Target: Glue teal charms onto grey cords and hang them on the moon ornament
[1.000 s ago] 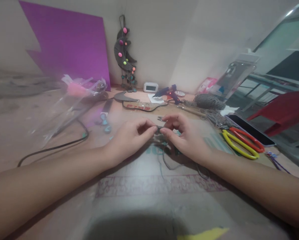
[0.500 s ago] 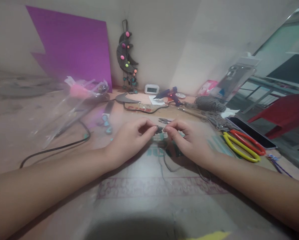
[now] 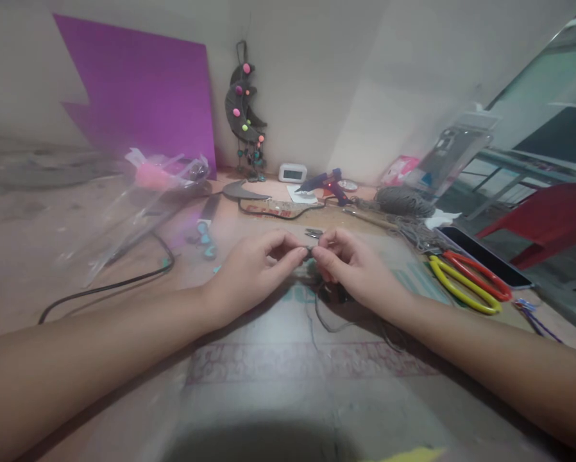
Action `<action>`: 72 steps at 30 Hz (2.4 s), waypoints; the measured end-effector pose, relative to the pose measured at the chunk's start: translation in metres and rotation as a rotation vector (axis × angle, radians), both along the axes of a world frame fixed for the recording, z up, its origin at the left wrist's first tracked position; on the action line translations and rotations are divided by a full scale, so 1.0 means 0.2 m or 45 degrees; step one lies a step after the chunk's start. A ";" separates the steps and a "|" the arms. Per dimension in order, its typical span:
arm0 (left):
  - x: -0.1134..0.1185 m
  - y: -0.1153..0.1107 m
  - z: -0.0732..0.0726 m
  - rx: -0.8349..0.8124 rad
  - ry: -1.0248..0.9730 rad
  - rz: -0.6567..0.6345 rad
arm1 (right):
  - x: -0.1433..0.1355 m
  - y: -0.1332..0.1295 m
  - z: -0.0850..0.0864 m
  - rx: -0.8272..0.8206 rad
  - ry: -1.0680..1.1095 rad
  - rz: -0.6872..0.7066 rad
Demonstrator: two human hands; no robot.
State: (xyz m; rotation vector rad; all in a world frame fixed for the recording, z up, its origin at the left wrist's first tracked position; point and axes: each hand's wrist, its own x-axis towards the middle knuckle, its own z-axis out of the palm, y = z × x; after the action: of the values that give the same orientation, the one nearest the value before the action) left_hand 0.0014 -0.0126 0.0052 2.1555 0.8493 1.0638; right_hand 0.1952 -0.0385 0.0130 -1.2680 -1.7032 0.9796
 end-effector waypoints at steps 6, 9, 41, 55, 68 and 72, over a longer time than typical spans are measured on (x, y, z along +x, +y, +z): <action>0.00 0.00 0.00 0.019 -0.009 -0.005 | 0.00 0.01 0.00 -0.108 0.123 0.097; 0.00 0.00 0.00 0.023 -0.012 -0.013 | 0.00 0.01 0.00 -0.143 0.165 0.168; 0.01 0.00 0.02 -0.134 -0.003 0.052 | -0.02 -0.01 0.00 0.177 -0.076 0.084; 0.01 0.04 -0.03 -0.315 -0.172 -0.098 | -0.01 0.01 -0.01 0.071 0.136 0.092; 0.01 0.03 -0.03 -0.202 -0.050 0.081 | 0.13 0.03 0.03 0.921 -0.474 0.085; 0.01 0.06 -0.05 -0.238 0.112 0.082 | 0.15 0.00 0.05 0.953 -0.291 0.093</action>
State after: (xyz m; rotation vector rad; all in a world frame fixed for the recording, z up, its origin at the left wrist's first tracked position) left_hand 0.0029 -0.0002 -0.0056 2.0421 1.0224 0.8883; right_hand 0.2248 -0.0375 0.0230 -0.8327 -2.0261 0.1726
